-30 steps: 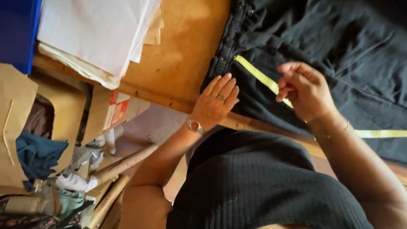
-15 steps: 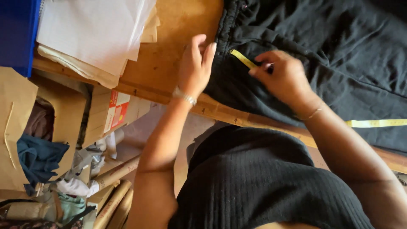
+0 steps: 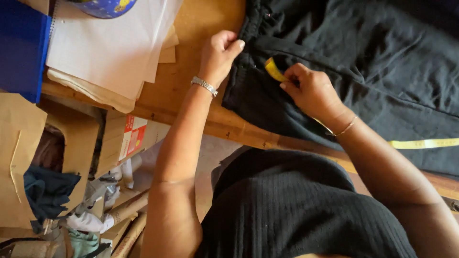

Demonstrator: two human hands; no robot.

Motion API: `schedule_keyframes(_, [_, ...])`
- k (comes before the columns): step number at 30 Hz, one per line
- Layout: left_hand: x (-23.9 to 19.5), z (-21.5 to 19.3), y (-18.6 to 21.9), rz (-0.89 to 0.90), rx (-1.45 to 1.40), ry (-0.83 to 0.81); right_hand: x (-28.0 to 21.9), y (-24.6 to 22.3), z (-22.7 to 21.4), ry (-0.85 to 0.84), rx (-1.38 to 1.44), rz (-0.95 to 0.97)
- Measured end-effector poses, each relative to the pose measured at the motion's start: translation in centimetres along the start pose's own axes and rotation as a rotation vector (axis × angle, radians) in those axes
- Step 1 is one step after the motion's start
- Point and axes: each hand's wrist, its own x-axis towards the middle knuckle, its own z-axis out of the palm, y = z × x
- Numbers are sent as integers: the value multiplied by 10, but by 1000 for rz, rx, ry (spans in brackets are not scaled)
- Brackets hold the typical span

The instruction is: Measuring and marking black trousers using a yellow tape measure and orange tailor's chalk on a wooden workbench.

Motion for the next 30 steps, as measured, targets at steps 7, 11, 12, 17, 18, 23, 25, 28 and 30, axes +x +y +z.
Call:
schedule_keyframes(7, [-10,-14,18,-80,-195,-132,40,-60,-40,-267,159,-58])
schedule_keyframes(11, [-16,-21,35,-174,-172,-128,76,-51,-23,-386,37,18])
schedule_keyframes(12, [-17,-23,39,-178,-123,-125,84,-49,-19,-430,-38,113])
schedule_keyframes(17, [-16,-22,36,-190,-129,-135,88,-49,-15,-398,-35,148])
schedule_keyframes(18, [-16,-21,36,-188,-118,-135,88,-50,-16,-392,-33,159])
schedule_keyframes(23, [-11,-7,24,-169,-120,-110,92,-39,-4,-348,-53,138])
schedule_keyframes(25, [-9,4,-1,-113,-94,-88,92,-30,-1,-312,-83,116])
schedule_keyframes(28, [-7,10,-19,27,-8,27,82,-20,-20,-301,-169,158])
schedule_keyframes(30, [-11,10,-20,-61,-34,80,64,-6,-45,-362,-360,130])
